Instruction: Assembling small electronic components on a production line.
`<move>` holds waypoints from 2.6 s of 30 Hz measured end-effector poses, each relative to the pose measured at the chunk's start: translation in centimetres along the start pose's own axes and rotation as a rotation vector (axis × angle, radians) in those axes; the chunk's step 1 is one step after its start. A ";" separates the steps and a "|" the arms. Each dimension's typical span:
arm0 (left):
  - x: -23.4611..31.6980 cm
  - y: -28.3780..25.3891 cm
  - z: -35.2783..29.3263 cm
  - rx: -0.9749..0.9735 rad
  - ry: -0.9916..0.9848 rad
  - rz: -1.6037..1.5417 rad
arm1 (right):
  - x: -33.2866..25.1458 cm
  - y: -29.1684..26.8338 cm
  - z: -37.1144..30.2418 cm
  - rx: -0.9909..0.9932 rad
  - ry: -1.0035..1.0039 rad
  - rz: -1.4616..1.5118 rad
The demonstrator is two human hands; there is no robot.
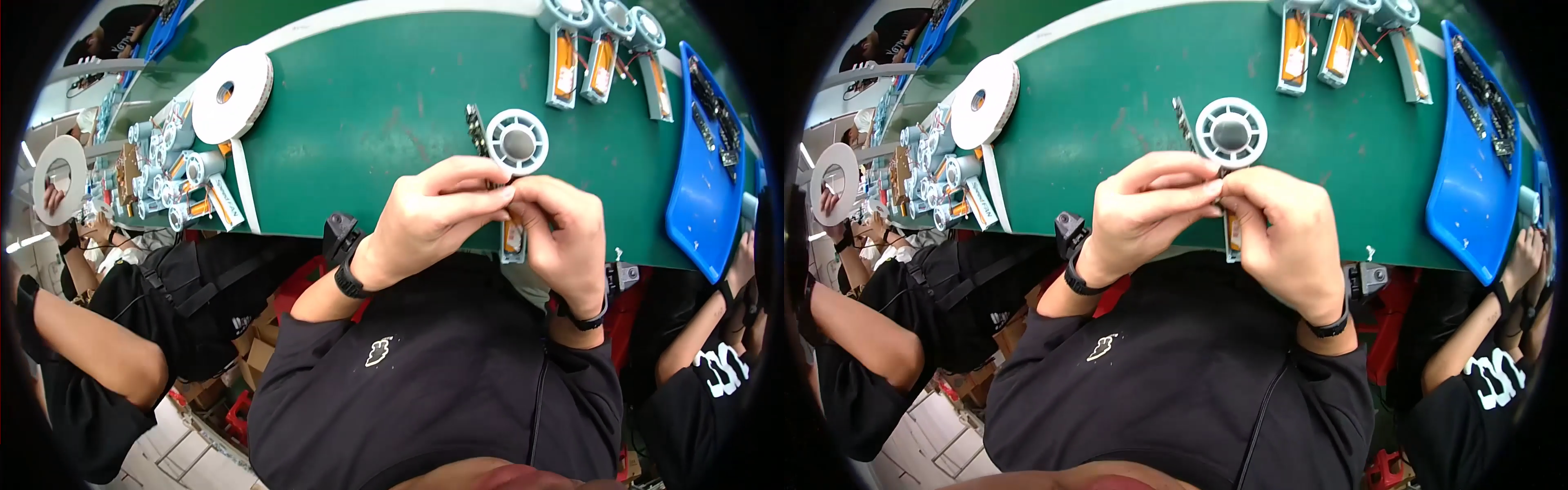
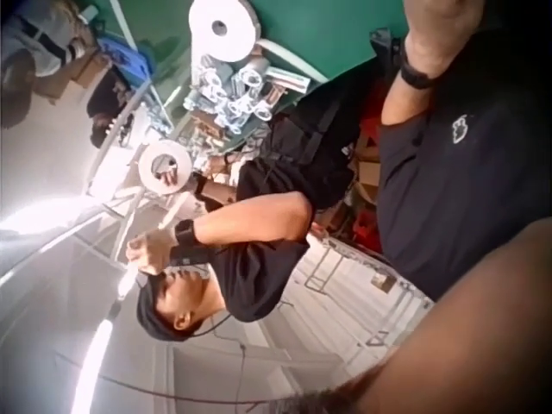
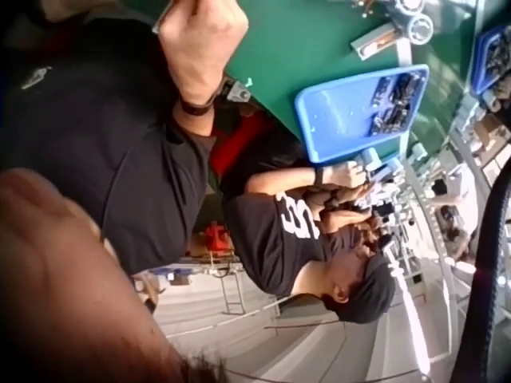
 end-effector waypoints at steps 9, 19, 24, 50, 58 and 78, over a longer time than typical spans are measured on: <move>0.0 -0.1 -0.4 -0.014 0.001 -0.043 | 0.1 0.4 -0.1 -0.010 -0.172 -0.079; -0.5 0.0 -0.2 -0.001 0.069 0.066 | 0.7 1.0 -0.7 0.036 -0.194 -0.022; -0.7 0.3 -0.2 0.123 0.167 0.136 | 1.9 2.8 -1.7 0.247 -0.057 0.133; 1.9 -0.3 1.9 -0.237 -0.421 0.088 | -0.7 -0.5 -2.7 -0.132 0.074 -0.002; 2.8 0.0 5.8 -0.230 0.347 0.687 | -0.3 -3.4 -1.0 -0.405 0.498 0.194; -0.9 2.3 4.2 -0.149 0.254 0.400 | 1.9 -0.6 -4.4 0.225 0.044 -0.347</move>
Point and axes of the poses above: each hand's wrist, its own z-axis towards the middle knuckle, its own y-axis out of the palm, x = y × z, the point moved 4 cm from there along z, towards the middle knuckle, and after that the axes turned 1 degree about -z, right-handed, at the moved point
